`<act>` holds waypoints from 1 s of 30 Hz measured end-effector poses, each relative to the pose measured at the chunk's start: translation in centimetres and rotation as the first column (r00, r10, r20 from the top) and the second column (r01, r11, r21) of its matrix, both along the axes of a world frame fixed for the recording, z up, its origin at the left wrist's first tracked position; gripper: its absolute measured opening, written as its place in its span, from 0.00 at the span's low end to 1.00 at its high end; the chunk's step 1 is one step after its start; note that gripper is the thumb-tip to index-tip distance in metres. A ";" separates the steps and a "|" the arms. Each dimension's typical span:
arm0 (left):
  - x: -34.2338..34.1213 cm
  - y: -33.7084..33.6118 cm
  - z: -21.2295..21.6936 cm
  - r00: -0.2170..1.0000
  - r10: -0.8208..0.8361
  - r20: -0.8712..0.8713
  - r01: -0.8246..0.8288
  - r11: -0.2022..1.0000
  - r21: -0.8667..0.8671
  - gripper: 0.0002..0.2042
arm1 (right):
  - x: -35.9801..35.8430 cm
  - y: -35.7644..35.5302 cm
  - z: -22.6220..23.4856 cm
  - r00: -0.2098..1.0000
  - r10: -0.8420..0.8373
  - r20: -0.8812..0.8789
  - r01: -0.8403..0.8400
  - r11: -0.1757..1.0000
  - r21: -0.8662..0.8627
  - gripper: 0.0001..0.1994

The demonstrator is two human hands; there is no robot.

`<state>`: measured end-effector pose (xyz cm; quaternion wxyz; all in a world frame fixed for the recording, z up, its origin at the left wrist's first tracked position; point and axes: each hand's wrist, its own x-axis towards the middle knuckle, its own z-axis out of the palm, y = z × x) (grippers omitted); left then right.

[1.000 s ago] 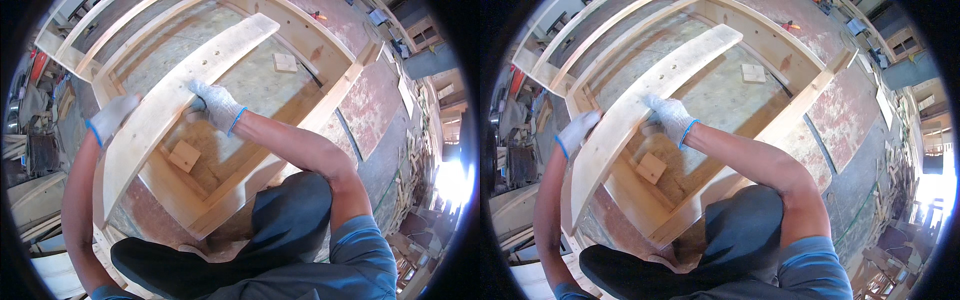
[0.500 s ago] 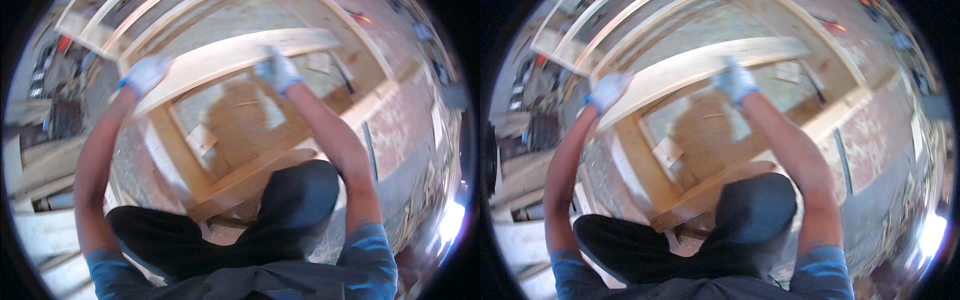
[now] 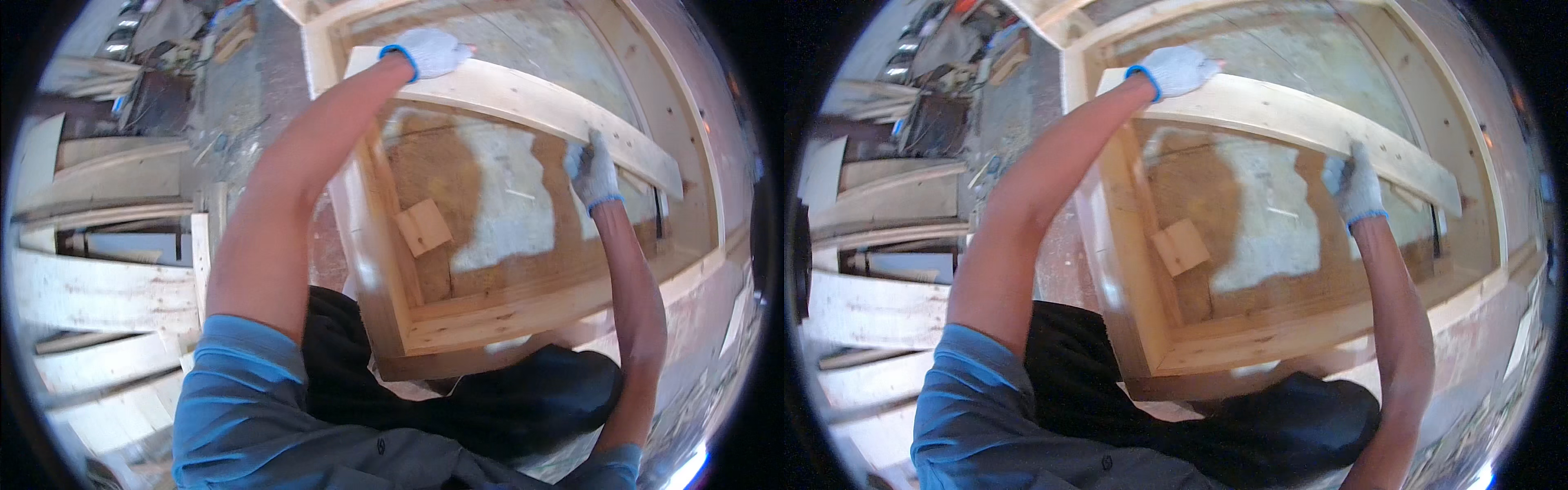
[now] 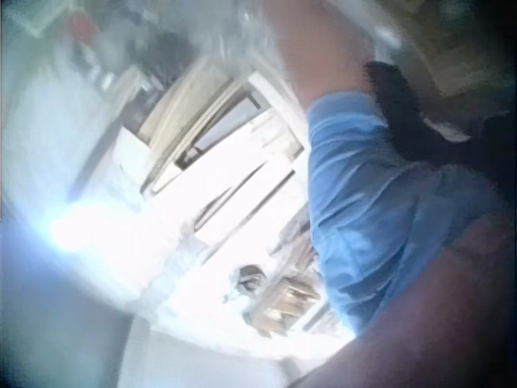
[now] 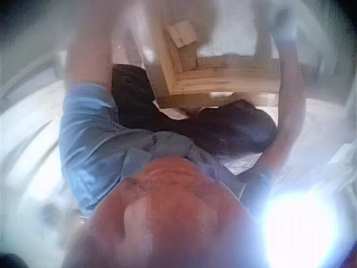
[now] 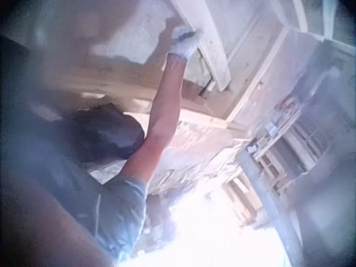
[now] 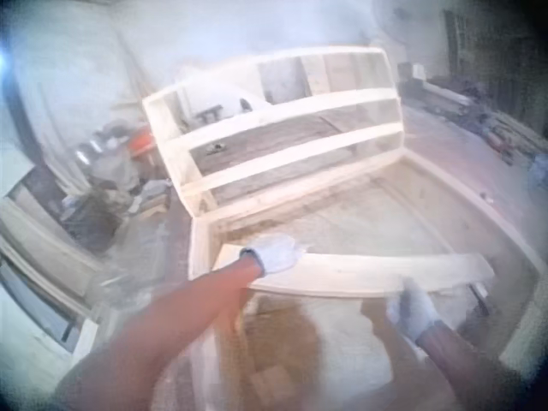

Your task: The person measures and marks a wooden plank, cuts it with a table saw, and then assembles a wooden frame by attaching smaller pieces using a nail gun. The person also picks up wood scraps and connects an air hose to the nail gun.

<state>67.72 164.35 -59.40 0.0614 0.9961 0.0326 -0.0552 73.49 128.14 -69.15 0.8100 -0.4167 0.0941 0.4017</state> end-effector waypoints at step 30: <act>-5.7 -3.3 -7.6 0.894 -0.031 -0.448 -0.323 0.648 -0.690 0.32 | -0.6 -0.1 -2.3 0.990 -0.084 0.111 0.117 0.933 -0.340 0.20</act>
